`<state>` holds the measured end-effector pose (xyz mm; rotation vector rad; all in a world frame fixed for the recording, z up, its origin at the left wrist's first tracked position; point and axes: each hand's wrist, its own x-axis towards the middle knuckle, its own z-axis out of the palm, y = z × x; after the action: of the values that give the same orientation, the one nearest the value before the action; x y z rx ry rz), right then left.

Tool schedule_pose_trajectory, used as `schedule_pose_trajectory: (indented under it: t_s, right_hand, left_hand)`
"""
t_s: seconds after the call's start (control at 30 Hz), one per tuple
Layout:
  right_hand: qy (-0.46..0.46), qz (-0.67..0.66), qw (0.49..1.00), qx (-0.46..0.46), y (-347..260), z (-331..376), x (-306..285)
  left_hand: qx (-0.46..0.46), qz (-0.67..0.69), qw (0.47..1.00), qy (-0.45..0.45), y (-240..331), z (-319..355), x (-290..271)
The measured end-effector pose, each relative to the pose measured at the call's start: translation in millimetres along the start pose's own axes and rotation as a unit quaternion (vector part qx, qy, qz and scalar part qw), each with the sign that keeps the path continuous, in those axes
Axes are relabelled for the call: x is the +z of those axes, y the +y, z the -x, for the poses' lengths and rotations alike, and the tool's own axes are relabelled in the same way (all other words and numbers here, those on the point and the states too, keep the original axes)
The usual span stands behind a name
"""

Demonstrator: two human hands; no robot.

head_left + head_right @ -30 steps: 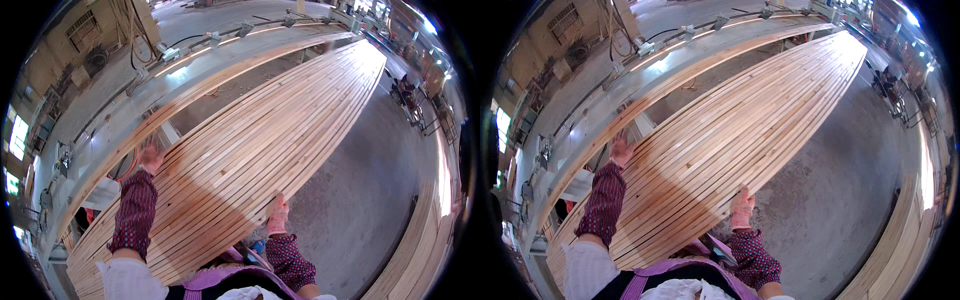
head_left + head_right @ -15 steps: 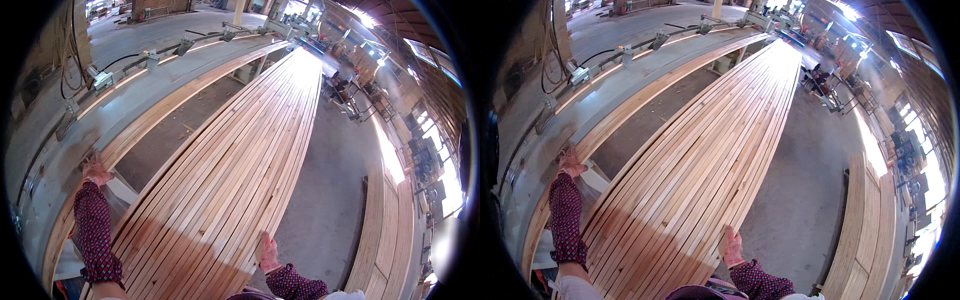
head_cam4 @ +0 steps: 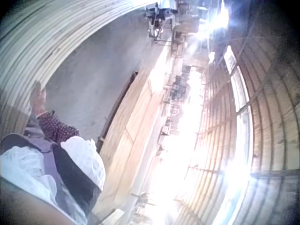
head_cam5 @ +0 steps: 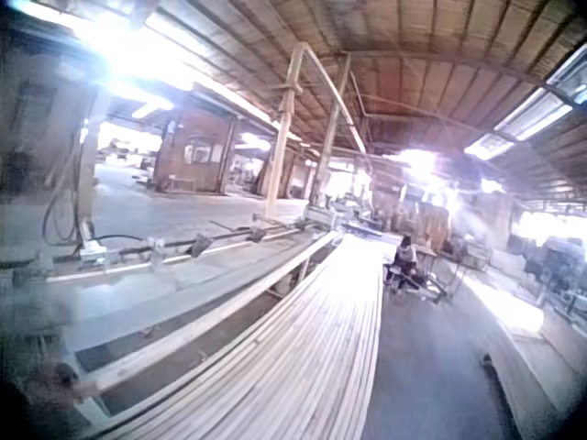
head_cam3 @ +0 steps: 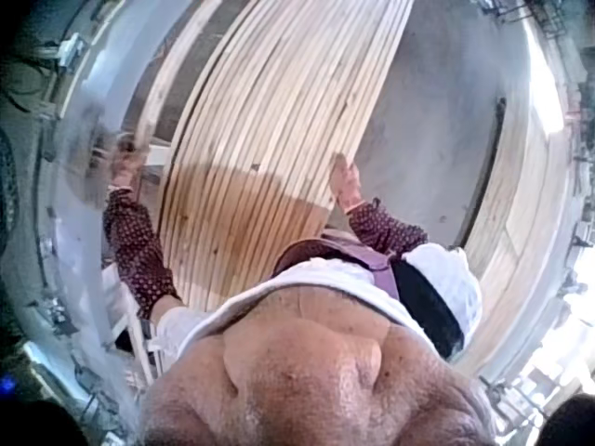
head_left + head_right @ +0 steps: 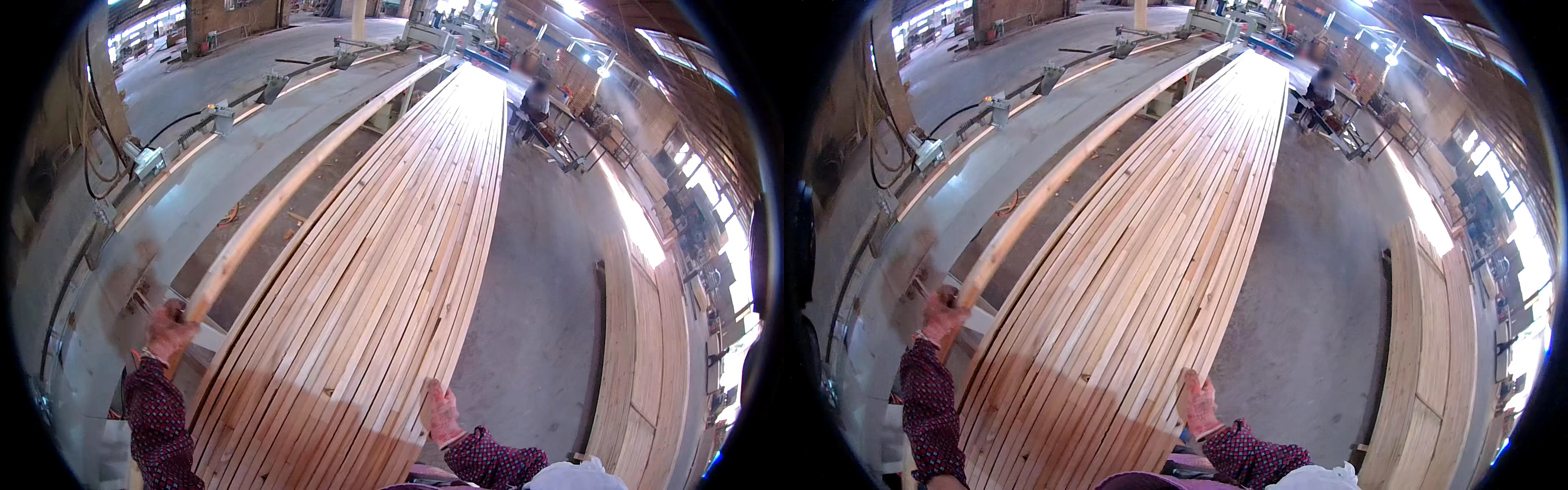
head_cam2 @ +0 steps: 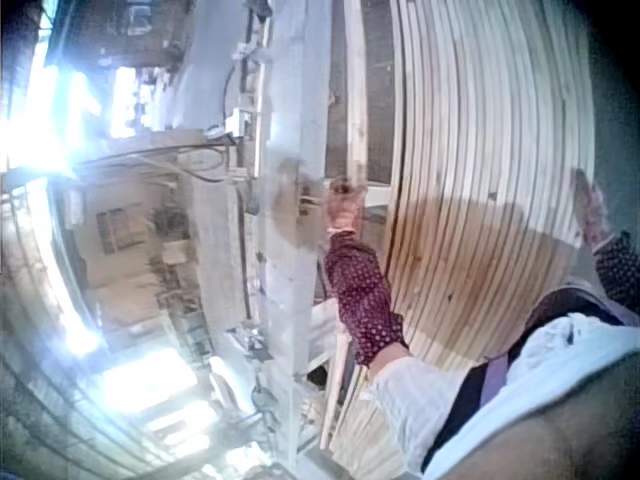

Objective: The person picks up wood planks from a stack and places them onto a machine feeder one at a time.

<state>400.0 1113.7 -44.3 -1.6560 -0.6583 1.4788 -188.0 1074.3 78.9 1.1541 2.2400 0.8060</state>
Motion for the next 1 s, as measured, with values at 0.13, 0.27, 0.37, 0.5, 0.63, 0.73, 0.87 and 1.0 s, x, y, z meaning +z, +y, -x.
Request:
schedule_pose_trajectory:
  t_s: [0.13,0.27,0.37,0.5,0.63,0.73,0.87,1.0]
  right_hand:
    - [-0.002,-0.040,0.999,-0.009,-15,14,17]
    - [0.006,-0.022,0.999,-0.025,-6,1,2]
    - [-0.006,-0.006,1.000,-0.016,-12,10,22]
    - [0.007,-0.099,0.995,-0.011,10,-10,12]
    - [0.005,-0.040,0.999,0.001,-7,9,10]
    - [-0.009,-0.001,1.000,-0.021,-20,21,16]
    - [0.002,0.007,1.000,-0.030,-12,8,3]
    - [-0.010,-0.020,0.999,-0.027,-21,4,4]
  left_hand:
    - [-0.054,0.109,0.989,-0.081,-27,-19,50]
    - [-0.063,0.260,0.951,-0.152,39,-1,82]
    - [-0.011,0.242,0.960,-0.141,8,2,84]
    - [0.054,0.210,0.966,-0.139,15,2,93]
    - [0.062,0.209,0.963,-0.158,31,-8,99]
    - [0.051,0.206,0.964,-0.157,38,-32,113]
    - [0.052,0.173,0.976,-0.122,63,-45,132]
    - [0.026,-0.030,0.997,-0.070,102,-36,123]
